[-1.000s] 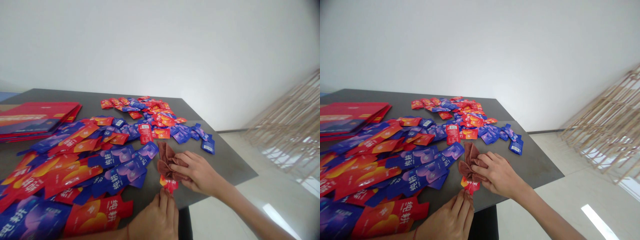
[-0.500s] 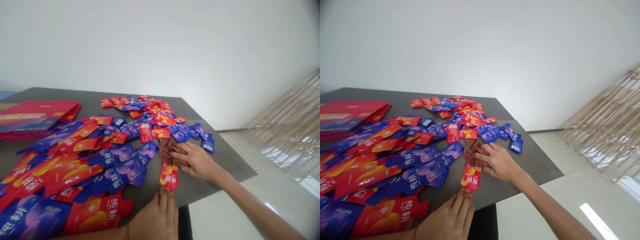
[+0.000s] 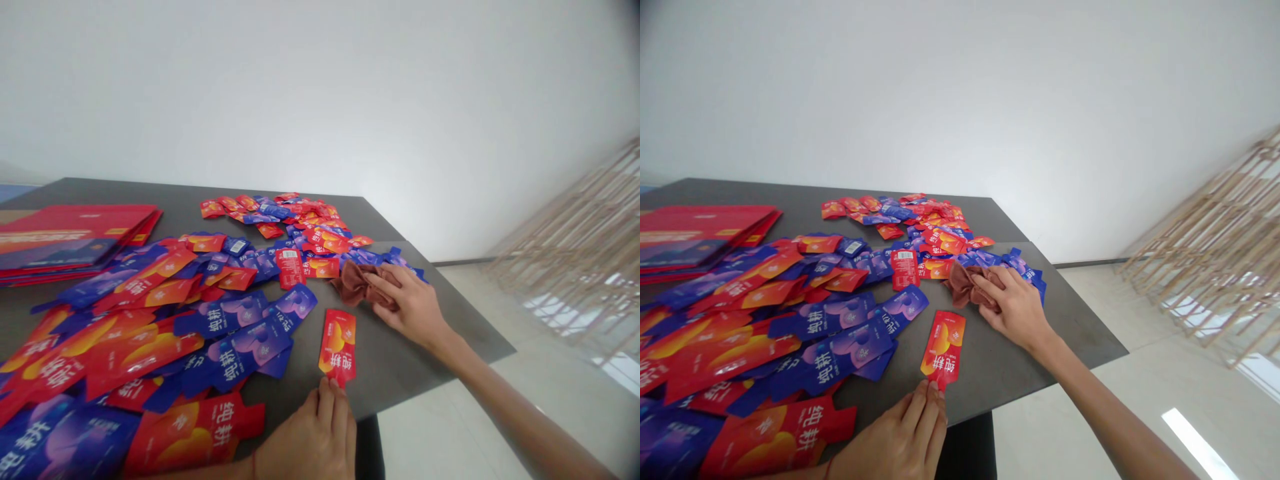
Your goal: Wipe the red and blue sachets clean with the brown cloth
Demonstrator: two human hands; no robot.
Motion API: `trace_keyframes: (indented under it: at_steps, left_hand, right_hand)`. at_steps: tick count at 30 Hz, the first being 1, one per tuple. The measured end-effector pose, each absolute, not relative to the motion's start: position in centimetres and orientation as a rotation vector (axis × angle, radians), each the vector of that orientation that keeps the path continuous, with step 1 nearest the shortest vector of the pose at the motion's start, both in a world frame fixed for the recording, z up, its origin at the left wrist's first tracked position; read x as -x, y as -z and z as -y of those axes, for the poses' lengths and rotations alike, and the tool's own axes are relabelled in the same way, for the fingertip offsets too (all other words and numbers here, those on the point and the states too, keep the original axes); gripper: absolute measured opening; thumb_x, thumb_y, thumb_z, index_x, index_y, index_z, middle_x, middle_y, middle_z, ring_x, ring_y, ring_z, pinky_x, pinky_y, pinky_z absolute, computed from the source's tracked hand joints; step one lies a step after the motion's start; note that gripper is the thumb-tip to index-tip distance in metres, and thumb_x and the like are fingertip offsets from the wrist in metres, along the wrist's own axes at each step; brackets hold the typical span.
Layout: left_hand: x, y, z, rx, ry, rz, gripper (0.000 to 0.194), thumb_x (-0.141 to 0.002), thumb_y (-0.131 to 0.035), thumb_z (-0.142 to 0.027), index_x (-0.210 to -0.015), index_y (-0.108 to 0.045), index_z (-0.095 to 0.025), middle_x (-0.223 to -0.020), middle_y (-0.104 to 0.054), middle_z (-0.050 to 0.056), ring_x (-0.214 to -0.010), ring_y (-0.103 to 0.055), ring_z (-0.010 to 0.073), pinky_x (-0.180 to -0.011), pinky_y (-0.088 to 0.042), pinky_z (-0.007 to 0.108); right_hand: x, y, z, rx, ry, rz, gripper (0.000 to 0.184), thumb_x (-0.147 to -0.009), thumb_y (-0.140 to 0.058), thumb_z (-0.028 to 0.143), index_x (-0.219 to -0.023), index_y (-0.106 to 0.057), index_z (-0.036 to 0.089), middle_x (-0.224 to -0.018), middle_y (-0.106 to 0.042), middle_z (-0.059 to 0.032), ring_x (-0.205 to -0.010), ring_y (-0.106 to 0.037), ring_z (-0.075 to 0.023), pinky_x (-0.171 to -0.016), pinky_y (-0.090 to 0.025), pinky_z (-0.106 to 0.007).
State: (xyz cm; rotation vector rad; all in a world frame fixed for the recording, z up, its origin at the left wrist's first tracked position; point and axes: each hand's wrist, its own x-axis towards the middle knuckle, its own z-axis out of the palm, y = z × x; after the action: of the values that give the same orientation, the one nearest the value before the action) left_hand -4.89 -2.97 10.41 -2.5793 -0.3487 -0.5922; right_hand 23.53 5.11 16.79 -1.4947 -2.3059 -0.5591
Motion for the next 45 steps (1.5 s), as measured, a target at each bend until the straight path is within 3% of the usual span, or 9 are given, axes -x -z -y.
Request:
trace_keyframes:
  at_steps: [5, 11, 17, 21, 27, 31, 34, 39, 45]
  left_hand:
    - [4.8, -10.4, 2.9, 2.561, 0.614, 0.372, 0.036, -0.099, -0.039, -0.016, -0.107, -0.072, -0.003, -0.101, -0.078, 0.02, -0.093, -0.076, 0.0315, -0.075, -0.056, 0.04]
    - [4.9, -10.5, 3.0, 2.56, 0.626, 0.383, 0.035, -0.097, -0.039, -0.012, -0.107, -0.071, -0.004, -0.1, -0.079, 0.017, -0.094, -0.077, 0.0287, -0.078, -0.057, 0.037]
    - [5.2, -10.6, 3.0, 2.564, 0.597, 0.405, 0.035, -0.1, -0.038, -0.011, -0.108, -0.071, -0.007, -0.103, -0.08, 0.015, -0.095, -0.076, 0.0259, -0.079, -0.057, 0.034]
    - [5.5, -11.5, 2.8, 2.669, 0.497, 0.453, 0.028, -0.102, -0.045, -0.016, -0.108, -0.072, -0.009, -0.103, -0.079, 0.013, -0.094, -0.074, 0.0238, -0.074, -0.057, 0.031]
    - [5.3, -14.9, 1.7, 2.876, 0.226, 0.652, 0.03, -0.1, -0.06, -0.024, -0.127, -0.068, -0.014, -0.113, -0.077, 0.011, -0.092, -0.073, 0.0241, -0.068, -0.06, 0.033]
    - [3.7, -16.4, 0.6, 2.713, -0.061, 1.059, 0.042, -0.102, -0.06, -0.023, -0.143, -0.061, -0.016, -0.104, -0.074, 0.013, -0.078, -0.074, 0.0274, -0.055, -0.057, 0.035]
    - [1.6, -16.7, 0.1, 2.659, -0.181, 1.247, 0.051, -0.104, -0.059, -0.035, -0.15, -0.054, -0.013, -0.101, -0.073, 0.016, -0.08, -0.075, 0.0295, -0.057, -0.058, 0.034]
    - [-1.5, -16.6, -0.6, 2.613, -0.21, 1.402, 0.056, -0.096, -0.07, -0.052, -0.132, -0.063, -0.009, -0.097, -0.071, 0.016, -0.083, -0.075, 0.0302, -0.068, -0.06, 0.035]
    - [-1.9, -16.9, -1.6, 2.643, -0.251, 1.463, 0.047, -0.097, -0.068, -0.046, -0.126, -0.06, -0.01, -0.101, -0.07, 0.016, -0.087, -0.075, 0.0309, -0.074, -0.06, 0.038]
  right_hand:
    - [-25.4, -14.7, -4.6, 1.66, 0.636, 1.925, 0.046, -0.092, -0.065, 0.032, -0.137, -0.07, 0.024, -0.138, -0.062, -0.0128, -0.12, -0.06, -0.0312, -0.098, -0.053, -0.044]
    - [-26.8, -11.8, -3.9, 1.727, 0.649, 1.919, 0.048, -0.091, -0.066, 0.03, -0.139, -0.069, 0.026, -0.14, -0.06, -0.0154, -0.123, -0.055, -0.0367, -0.1, -0.051, -0.053]
    - [-27.4, -11.2, -3.8, 1.677, 0.572, 1.959, 0.044, -0.092, -0.066, 0.031, -0.136, -0.069, 0.024, -0.14, -0.059, -0.014, -0.122, -0.056, -0.0343, -0.099, -0.05, -0.05]
    - [-26.5, -11.4, -3.8, 1.752, 0.638, 2.068, 0.045, -0.095, -0.064, 0.032, -0.138, -0.068, 0.022, -0.143, -0.058, -0.0166, -0.127, -0.052, -0.0374, -0.098, -0.047, -0.051]
    - [-25.3, -11.6, -3.8, 1.818, 0.65, 2.084, 0.043, -0.095, -0.064, 0.031, -0.137, -0.069, 0.021, -0.143, -0.058, -0.0179, -0.127, -0.05, -0.0387, -0.098, -0.044, -0.052]
    - [-25.2, -11.6, -4.0, 1.804, 0.625, 2.081, 0.043, -0.096, -0.063, 0.031, -0.138, -0.068, 0.023, -0.143, -0.059, -0.0165, -0.127, -0.049, -0.0381, -0.099, -0.042, -0.052]
    - [-25.3, -11.5, -4.2, 1.771, 0.607, 2.084, 0.043, -0.094, -0.063, 0.03, -0.137, -0.068, 0.024, -0.143, -0.059, -0.0155, -0.128, -0.048, -0.0371, -0.099, -0.042, -0.051]
    - [-25.2, -11.3, -4.3, 1.734, 0.619, 2.066, 0.043, -0.093, -0.065, 0.03, -0.135, -0.068, 0.024, -0.143, -0.059, -0.0155, -0.128, -0.048, -0.0363, -0.098, -0.042, -0.05]
    - [-25.0, -11.5, -4.2, 1.739, 0.571, 2.075, 0.046, -0.095, -0.064, 0.029, -0.14, -0.066, 0.023, -0.142, -0.06, -0.0165, -0.131, -0.047, -0.0369, -0.1, -0.043, -0.051]
